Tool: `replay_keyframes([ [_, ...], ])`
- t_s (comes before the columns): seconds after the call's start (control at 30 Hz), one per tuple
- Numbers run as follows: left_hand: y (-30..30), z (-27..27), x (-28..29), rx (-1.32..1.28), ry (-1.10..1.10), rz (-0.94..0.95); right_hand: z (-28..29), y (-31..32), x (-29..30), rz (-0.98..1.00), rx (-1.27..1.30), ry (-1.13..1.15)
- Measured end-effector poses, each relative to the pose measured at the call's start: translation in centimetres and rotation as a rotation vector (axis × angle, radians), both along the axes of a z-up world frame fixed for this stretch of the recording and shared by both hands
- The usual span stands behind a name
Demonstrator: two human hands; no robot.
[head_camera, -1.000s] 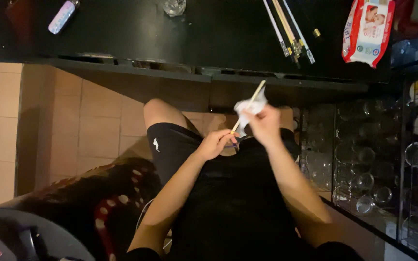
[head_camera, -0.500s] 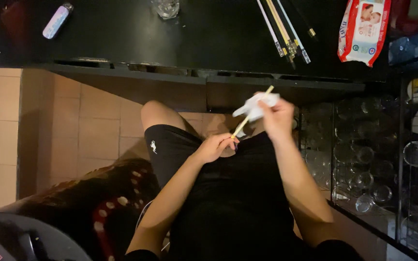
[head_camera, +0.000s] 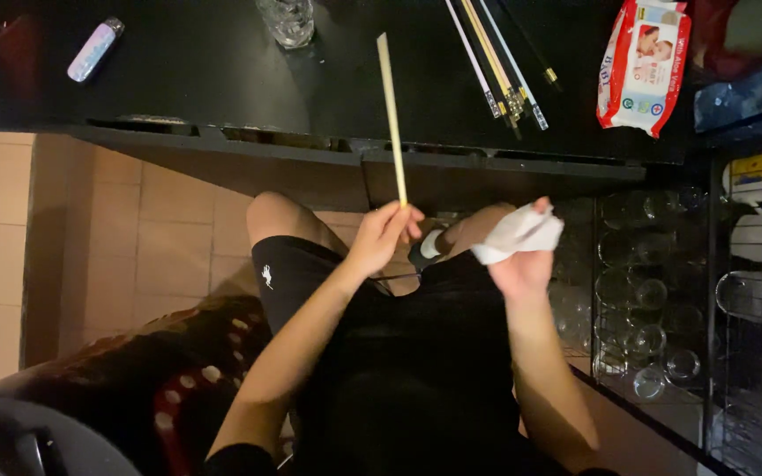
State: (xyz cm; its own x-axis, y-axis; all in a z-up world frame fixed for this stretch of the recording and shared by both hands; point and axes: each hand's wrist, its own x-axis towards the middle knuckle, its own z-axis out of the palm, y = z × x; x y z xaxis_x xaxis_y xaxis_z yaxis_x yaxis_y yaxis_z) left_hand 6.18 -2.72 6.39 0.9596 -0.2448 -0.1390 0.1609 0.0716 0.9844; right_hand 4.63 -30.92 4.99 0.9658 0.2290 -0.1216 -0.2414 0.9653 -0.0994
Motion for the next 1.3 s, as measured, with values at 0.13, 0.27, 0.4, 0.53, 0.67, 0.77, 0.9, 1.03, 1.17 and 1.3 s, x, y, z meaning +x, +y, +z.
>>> replay_keyframes([
  [0.13, -1.7, 1.8, 4.9, 0.046, -0.027, 0.033, -1.0, 2.9, -2.5, 0.076, -0.073, 0.184],
  [0.27, -2.9, 5.7, 8.0, 0.191, -0.048, 0.049, -0.3, 4.5, -3.1, 0.133, 0.057, 0.198],
  [0.4, -3.6, 5.6, 11.0, 0.22, -0.038, -0.002, -0.8, 4.7, -3.4, 0.125, -0.03, 0.261],
  [0.53, -2.6, 6.7, 11.7, 0.174, -0.093, -0.056, -1.9, 4.8, -3.2, 0.176, -0.002, 0.194],
  [0.67, 0.6, 8.8, 12.9, 0.117, -0.343, 0.148, -2.8, 4.8, -3.6, 0.183, -0.031, 0.198],
  [0.77, 5.0, 11.1, 15.3, -0.068, -0.565, 0.45, -2.7, 5.0, -3.9, 0.171, -0.049, 0.254],
  [0.9, 9.8, 15.1, 18.2, -0.099, -0.67, 0.68, -2.9, 5.4, -4.2, 0.205, -0.032, 0.254],
  [1.03, 12.7, 16.5, 21.0, -0.249, -0.495, 0.562, -3.2, 5.7, -4.3, 0.207, -0.064, 0.23],
  [1.17, 12.5, 20.1, 20.0, -0.197, -0.44, 0.51, -2.3, 6.0, -4.3, 0.214, -0.033, 0.285],
  [1.3, 13.2, 20.1, 20.8, -0.275, -0.449, 0.535, -2.8, 6.1, -4.4, 0.198, -0.062, 0.309],
])
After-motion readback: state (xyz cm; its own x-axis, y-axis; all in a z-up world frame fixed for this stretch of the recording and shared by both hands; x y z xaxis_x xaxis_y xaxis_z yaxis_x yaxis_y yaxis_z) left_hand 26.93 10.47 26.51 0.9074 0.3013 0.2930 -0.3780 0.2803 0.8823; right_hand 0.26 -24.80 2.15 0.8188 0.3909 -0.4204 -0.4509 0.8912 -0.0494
